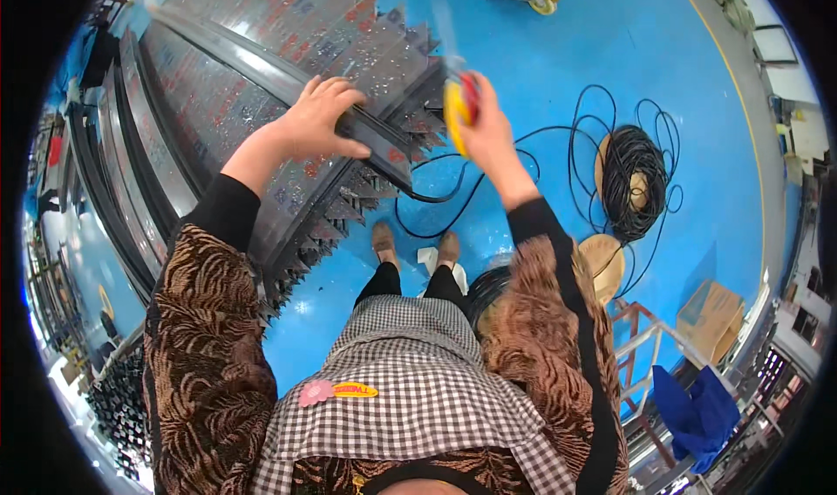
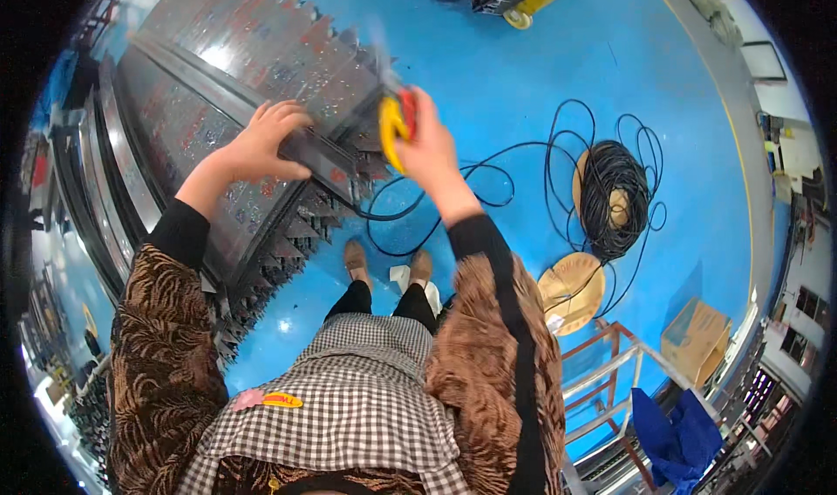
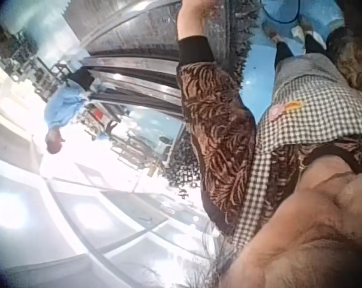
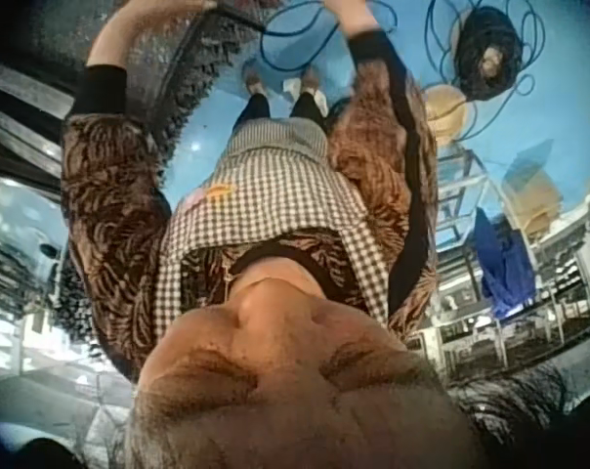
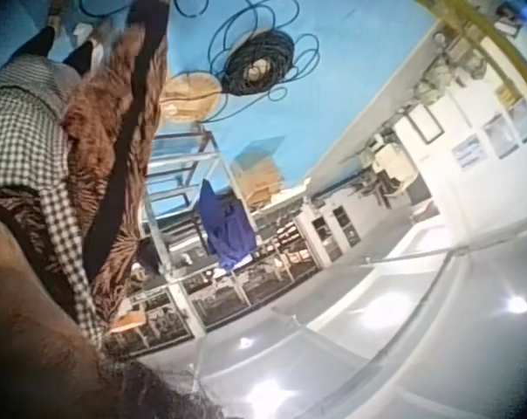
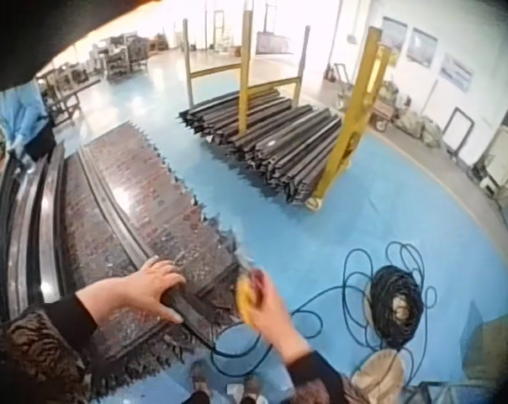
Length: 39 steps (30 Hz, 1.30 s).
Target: Gathering, aligning, and trimming thin metal fabrication components on a work table.
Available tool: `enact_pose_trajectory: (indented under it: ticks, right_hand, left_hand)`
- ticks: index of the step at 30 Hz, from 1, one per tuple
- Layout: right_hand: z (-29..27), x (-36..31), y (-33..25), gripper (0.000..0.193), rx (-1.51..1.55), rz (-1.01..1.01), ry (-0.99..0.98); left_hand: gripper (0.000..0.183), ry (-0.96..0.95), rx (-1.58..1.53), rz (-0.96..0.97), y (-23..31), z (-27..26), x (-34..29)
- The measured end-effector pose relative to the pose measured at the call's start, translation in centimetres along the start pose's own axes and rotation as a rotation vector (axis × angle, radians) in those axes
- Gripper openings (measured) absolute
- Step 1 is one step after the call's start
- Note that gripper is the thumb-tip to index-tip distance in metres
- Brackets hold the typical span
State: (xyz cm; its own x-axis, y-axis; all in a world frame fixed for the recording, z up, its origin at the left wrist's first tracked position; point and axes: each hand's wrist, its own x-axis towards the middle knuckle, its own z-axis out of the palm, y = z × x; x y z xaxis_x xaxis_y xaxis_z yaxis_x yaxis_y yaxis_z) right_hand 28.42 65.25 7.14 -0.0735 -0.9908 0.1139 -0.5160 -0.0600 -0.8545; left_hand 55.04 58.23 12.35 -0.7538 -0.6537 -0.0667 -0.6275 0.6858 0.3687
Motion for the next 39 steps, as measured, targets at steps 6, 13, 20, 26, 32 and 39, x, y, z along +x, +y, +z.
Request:
enact_pose_trajectory:
  ticks: [6, 13, 20, 26, 32, 39]
  right_hand:
    - [-5.7, -19.3, 1.9, 0.033, 0.611, 0.679, -0.031]
    - [-2.7, -30.0, 2.5, 0.038, 0.570, 0.696, -0.328]
    - [1.6, -27.4, 3.0, 0.052, 0.472, 0.524, -0.628]
    - [3.6, -24.5, 1.8, 0.053, 0.322, 0.307, -0.456]
    - [5.2, -24.0, 2.2, 0.052, 0.378, 0.323, -0.441]
    - [4.9, -23.4, 0.9, 0.047, 0.520, 0.448, -0.449]
  left_hand:
    - [0.019, -0.197, -0.133, 0.235, 9.7, 5.0, 7.1]
    - [0.029, -1.114, 0.076, 0.115, 12.6, 12.6, 10.2]
    - [0.046, -1.082, -0.139, 0.062, 11.5, 13.8, 9.9]
    - [0.068, -1.017, -0.130, 0.036, 11.8, 14.0, 9.2]
    - [0.065, -1.008, -0.143, 0.012, 12.4, 12.5, 9.1]
    - [0.065, -0.920, -0.172, 0.082, 11.0, 14.2, 8.5]
